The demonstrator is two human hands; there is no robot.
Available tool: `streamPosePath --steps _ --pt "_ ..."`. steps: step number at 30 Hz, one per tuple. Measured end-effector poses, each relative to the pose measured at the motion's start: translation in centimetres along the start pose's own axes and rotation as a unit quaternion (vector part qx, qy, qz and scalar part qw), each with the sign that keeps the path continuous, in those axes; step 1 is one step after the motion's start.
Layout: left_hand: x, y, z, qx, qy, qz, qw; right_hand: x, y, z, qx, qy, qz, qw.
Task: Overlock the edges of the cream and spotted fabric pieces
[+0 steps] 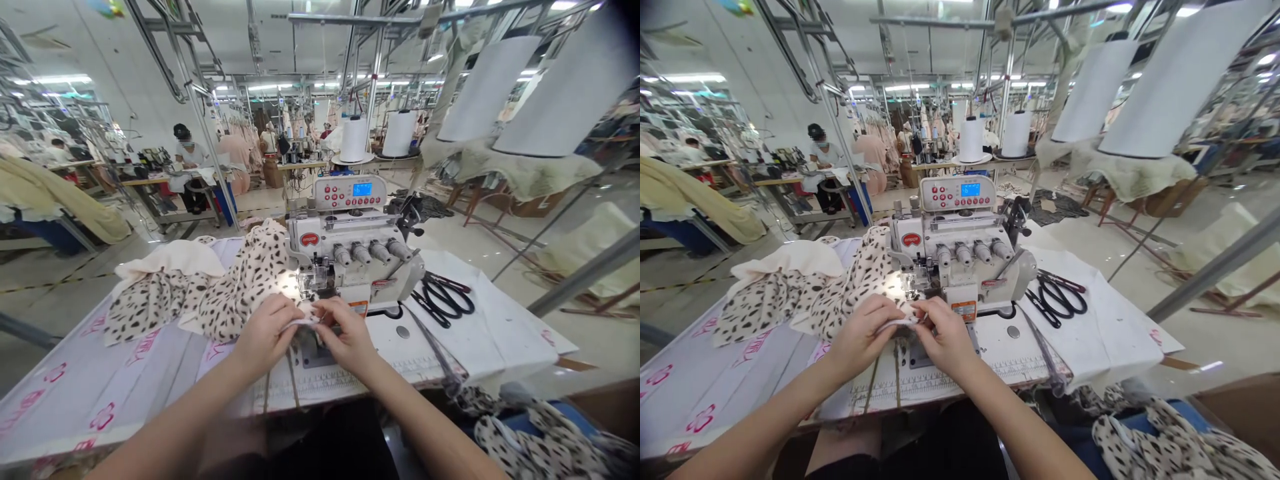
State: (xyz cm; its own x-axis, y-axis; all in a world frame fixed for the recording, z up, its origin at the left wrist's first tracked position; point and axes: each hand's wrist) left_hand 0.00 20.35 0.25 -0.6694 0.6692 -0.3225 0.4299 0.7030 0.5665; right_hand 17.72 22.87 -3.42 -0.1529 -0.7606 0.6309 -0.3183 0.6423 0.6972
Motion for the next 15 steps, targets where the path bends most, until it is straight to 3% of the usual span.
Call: streamPosePath --steps 7,15 --pt "0.1 -0.2 -0.8 0.021 0.011 0.046 0.999 0.4 -0.4 -0.4 0.034 -0.114 -0.106 0.987" --pt "0.8 0.4 -1.8 0.072 0.008 0.031 0.997 0.7 -0.1 -0.4 0.060 -0.193 -0.087 0.975"
Point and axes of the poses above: each hand's wrist, its own y-axis towards the middle knuckle, its own z-axis out of the palm, x = y × z
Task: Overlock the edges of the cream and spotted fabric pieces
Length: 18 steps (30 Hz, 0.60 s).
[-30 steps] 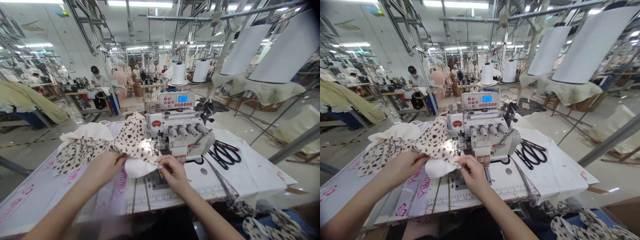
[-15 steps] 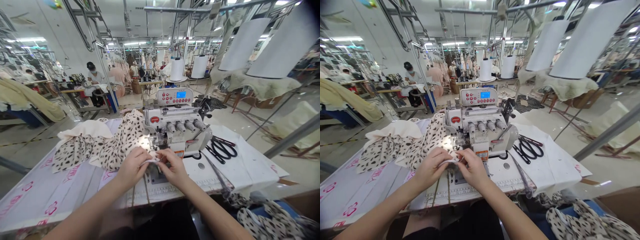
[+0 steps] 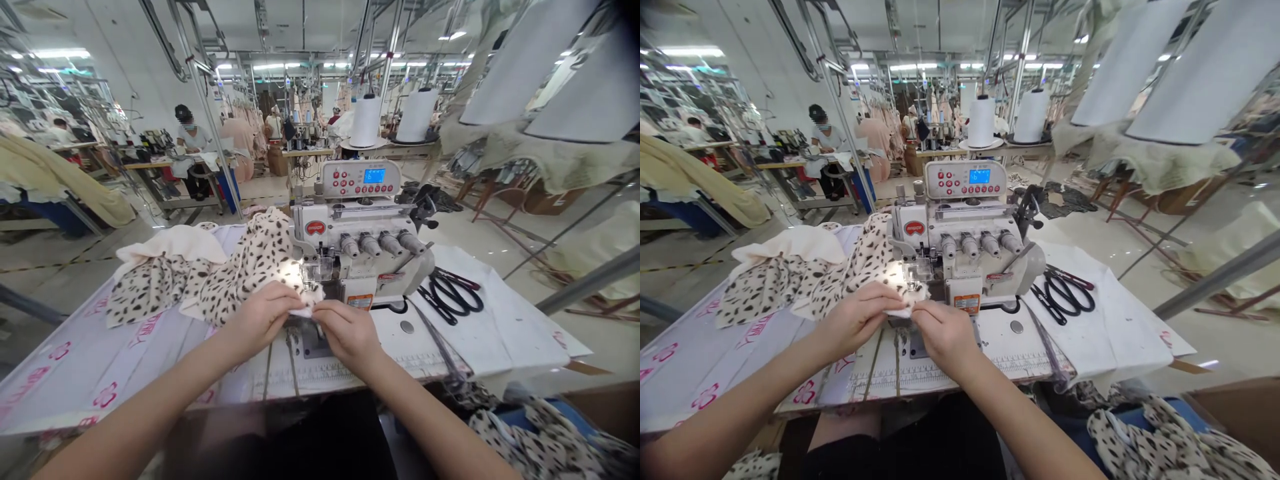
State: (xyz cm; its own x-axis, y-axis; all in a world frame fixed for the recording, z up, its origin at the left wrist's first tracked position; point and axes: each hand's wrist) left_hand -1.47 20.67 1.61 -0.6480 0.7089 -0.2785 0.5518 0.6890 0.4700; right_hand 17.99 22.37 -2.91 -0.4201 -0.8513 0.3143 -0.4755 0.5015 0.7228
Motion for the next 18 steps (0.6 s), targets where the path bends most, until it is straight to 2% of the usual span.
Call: streamPosePath --steps 6,10,12,15,18 --pt "1.6 1.8 -0.2 0.027 0.013 -0.085 0.996 0.2 0.8 -0.7 0.024 -0.104 0.038 0.994" --pt "2.6 3.4 -0.2 0.018 0.045 -0.153 0.987 -0.2 -2.4 -0.2 -0.035 -0.087 0.045 0.995" --pt "3.6 4.3 -0.2 0.004 0.035 -0.168 0.985 -0.9 -4.7 0.6 -0.048 -0.080 0.080 0.992" --pt "5.6 5.9 0.0 -0.024 0.015 -0.181 0.983 -2.0 -7.2 1.9 -0.007 -0.088 0.144 0.986" --pt "7.2 7.4 0.3 -0.046 0.021 -0.204 0.978 -2.7 -8.1 2.6 0.027 -0.076 0.164 0.983"
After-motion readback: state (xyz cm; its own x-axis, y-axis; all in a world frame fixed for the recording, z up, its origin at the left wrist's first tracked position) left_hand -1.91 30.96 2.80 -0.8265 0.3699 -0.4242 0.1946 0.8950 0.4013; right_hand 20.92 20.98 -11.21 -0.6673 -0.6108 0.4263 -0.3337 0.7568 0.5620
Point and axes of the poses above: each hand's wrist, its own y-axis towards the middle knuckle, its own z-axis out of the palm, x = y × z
